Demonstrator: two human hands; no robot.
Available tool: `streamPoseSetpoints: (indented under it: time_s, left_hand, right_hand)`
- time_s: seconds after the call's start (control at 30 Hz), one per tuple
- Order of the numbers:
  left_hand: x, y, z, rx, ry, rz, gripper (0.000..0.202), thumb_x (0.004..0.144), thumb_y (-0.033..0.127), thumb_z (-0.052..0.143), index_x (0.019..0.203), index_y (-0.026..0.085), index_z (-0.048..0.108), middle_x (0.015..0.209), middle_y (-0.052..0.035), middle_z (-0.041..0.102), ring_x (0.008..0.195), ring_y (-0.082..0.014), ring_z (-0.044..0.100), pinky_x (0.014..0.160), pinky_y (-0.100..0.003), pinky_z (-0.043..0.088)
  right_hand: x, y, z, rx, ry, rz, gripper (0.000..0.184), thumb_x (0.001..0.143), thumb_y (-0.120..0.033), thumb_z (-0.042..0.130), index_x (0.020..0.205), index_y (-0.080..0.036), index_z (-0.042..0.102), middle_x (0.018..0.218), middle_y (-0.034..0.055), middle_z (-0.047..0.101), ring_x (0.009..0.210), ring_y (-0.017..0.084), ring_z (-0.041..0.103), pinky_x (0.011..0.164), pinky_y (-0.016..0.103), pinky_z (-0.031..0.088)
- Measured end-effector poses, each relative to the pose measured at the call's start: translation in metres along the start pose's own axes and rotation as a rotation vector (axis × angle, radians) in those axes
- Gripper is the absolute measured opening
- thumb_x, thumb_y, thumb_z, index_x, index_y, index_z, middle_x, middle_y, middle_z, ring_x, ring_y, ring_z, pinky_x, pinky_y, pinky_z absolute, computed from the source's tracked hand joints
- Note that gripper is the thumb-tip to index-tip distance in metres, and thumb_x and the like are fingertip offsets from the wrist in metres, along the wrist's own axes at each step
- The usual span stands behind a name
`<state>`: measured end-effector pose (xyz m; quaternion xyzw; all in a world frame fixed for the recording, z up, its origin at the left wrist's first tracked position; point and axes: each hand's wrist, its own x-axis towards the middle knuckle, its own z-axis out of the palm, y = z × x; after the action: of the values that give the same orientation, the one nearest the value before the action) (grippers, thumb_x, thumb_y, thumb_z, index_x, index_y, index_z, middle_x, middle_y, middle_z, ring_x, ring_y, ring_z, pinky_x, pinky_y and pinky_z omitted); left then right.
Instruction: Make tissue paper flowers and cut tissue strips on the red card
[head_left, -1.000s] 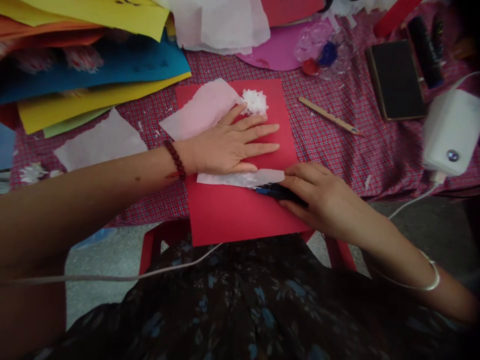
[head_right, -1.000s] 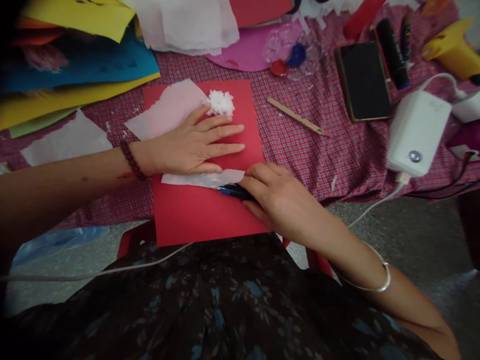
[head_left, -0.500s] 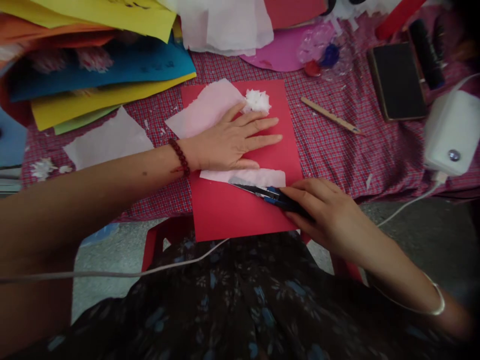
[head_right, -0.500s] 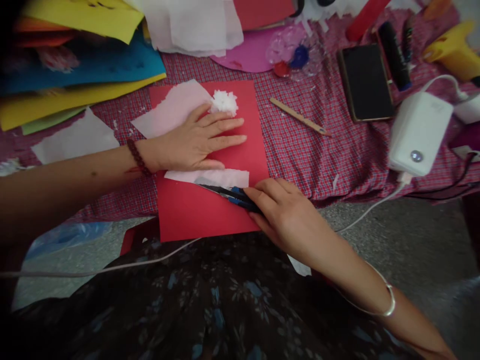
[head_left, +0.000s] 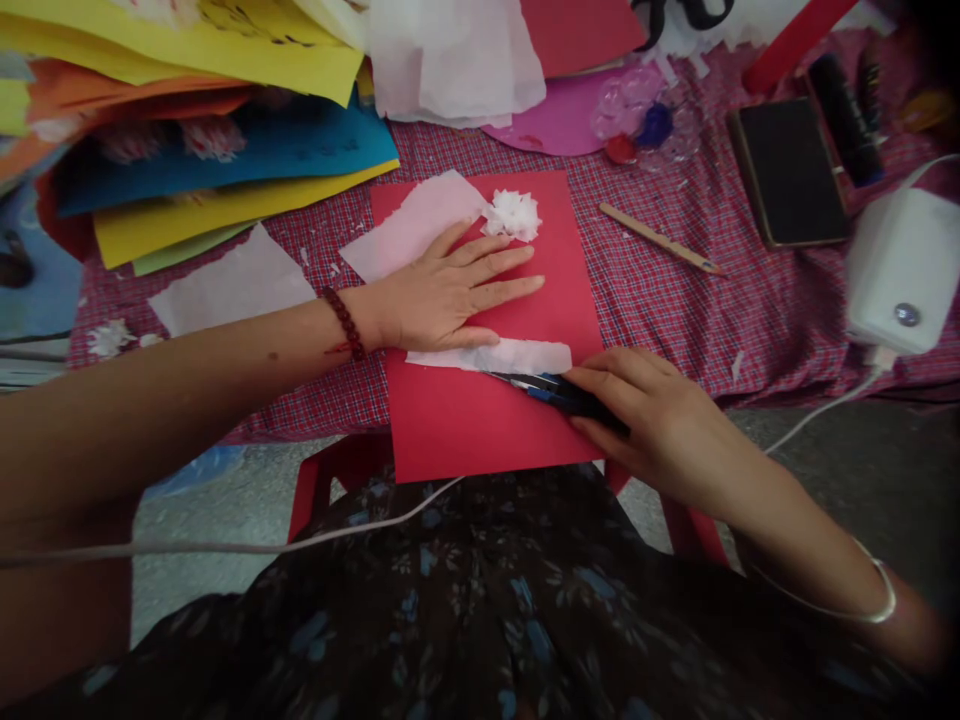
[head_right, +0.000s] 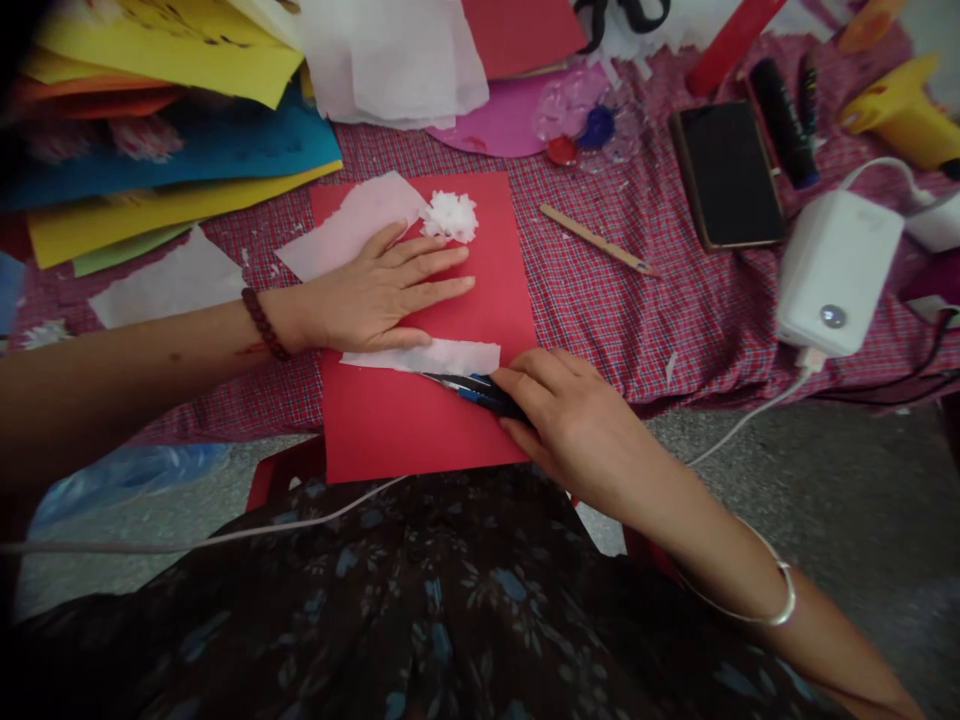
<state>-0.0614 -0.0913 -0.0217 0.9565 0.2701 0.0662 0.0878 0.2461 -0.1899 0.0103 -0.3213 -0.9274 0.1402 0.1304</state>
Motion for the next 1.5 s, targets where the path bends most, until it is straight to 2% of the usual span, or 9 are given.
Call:
streamPoseSetpoints:
  time_s: [0.1, 0.37, 0.5, 0.6, 0.93, 1.07, 1.23, 1.37, 1.5]
  left_hand:
    - [0.001, 0.001, -0.001, 0.012, -0.010, -0.002, 0.071, 0.105, 0.064, 0.037, 0.166, 0.026, 0.033, 0.173, -0.0118, 0.032, 0.160, -0.0373, 0.027, 0.128, -0.062, 0.012]
    - [0.000, 0.003, -0.006, 0.032, -0.018, -0.005, 0.078, 0.106, 0.070, 0.017, 0.166, 0.022, 0.031, 0.173, -0.0149, 0.028, 0.159, -0.0363, 0.026, 0.127, -0.065, 0.015]
    - [-0.001, 0.005, -0.005, 0.049, 0.020, 0.018, 0.077, 0.107, 0.067, 0.014, 0.165, 0.021, 0.034, 0.172, -0.0166, 0.031, 0.159, -0.0372, 0.027, 0.126, -0.066, 0.015]
    - [-0.001, 0.005, -0.004, 0.054, 0.035, 0.015, 0.072, 0.108, 0.064, 0.022, 0.165, 0.023, 0.032, 0.172, -0.0137, 0.032, 0.160, -0.0351, 0.025, 0.127, -0.065, 0.014]
    - [-0.001, 0.013, -0.010, 0.008, -0.043, -0.045, 0.063, 0.109, 0.049, 0.039, 0.165, 0.022, 0.033, 0.174, -0.0136, 0.026, 0.161, -0.0369, 0.022, 0.126, -0.066, 0.010]
    - [0.000, 0.010, -0.012, -0.020, -0.031, -0.073, 0.065, 0.108, 0.057, 0.035, 0.164, 0.025, 0.035, 0.174, -0.0119, 0.028, 0.161, -0.0352, 0.023, 0.128, -0.062, 0.010]
    - [-0.005, -0.001, -0.015, -0.110, 0.056, -0.129, 0.072, 0.104, 0.066, 0.033, 0.163, 0.026, 0.036, 0.173, -0.0115, 0.032, 0.158, -0.0353, 0.029, 0.128, -0.059, 0.014]
    - [-0.013, -0.002, -0.015, -0.105, 0.031, -0.142, 0.067, 0.102, 0.069, 0.035, 0.156, 0.031, 0.047, 0.172, -0.0028, 0.035, 0.156, -0.0360, 0.030, 0.128, -0.066, 0.006]
    - [-0.016, 0.002, -0.012, -0.124, 0.030, -0.156, 0.062, 0.101, 0.068, 0.036, 0.152, 0.034, 0.050, 0.168, 0.0023, 0.042, 0.155, -0.0333, 0.032, 0.128, -0.067, 0.007]
  right_hand:
    - [0.007, 0.002, 0.000, 0.001, -0.022, -0.014, 0.031, 0.100, -0.023, 0.059, 0.128, -0.010, 0.065, 0.116, 0.0172, 0.068, 0.102, 0.030, 0.065, 0.089, 0.044, 0.056]
    - [0.031, 0.004, -0.002, -0.009, -0.068, -0.056, 0.035, 0.099, -0.021, 0.059, 0.132, -0.012, 0.064, 0.115, 0.0155, 0.069, 0.103, 0.030, 0.065, 0.090, 0.043, 0.054]
    - [0.044, 0.000, -0.001, -0.002, -0.065, -0.094, 0.028, 0.098, -0.018, 0.060, 0.124, -0.011, 0.066, 0.119, 0.0174, 0.069, 0.106, 0.030, 0.066, 0.092, 0.044, 0.055]
    - [0.049, -0.003, 0.000, 0.002, -0.083, -0.096, 0.021, 0.098, -0.018, 0.060, 0.117, -0.012, 0.068, 0.119, 0.0180, 0.070, 0.106, 0.031, 0.067, 0.090, 0.046, 0.057]
    - [0.020, -0.017, 0.005, -0.006, -0.006, -0.055, 0.025, 0.100, -0.020, 0.058, 0.123, -0.011, 0.063, 0.105, 0.0135, 0.067, 0.093, 0.027, 0.065, 0.082, 0.042, 0.059]
    - [0.019, -0.016, 0.005, -0.019, -0.020, -0.036, 0.023, 0.100, -0.019, 0.057, 0.121, -0.013, 0.064, 0.105, 0.0136, 0.068, 0.093, 0.027, 0.065, 0.081, 0.042, 0.059]
    - [0.021, -0.014, 0.005, -0.013, -0.004, -0.052, 0.023, 0.100, -0.020, 0.056, 0.120, -0.013, 0.065, 0.105, 0.0139, 0.069, 0.094, 0.027, 0.066, 0.082, 0.042, 0.059]
    - [0.020, -0.012, 0.005, -0.003, -0.004, -0.049, 0.025, 0.099, -0.020, 0.057, 0.122, -0.011, 0.065, 0.107, 0.0143, 0.068, 0.095, 0.028, 0.066, 0.084, 0.042, 0.059]
    - [0.023, -0.009, 0.005, -0.009, -0.005, -0.044, 0.028, 0.099, -0.019, 0.059, 0.125, -0.011, 0.064, 0.109, 0.0143, 0.069, 0.097, 0.029, 0.065, 0.086, 0.043, 0.058]
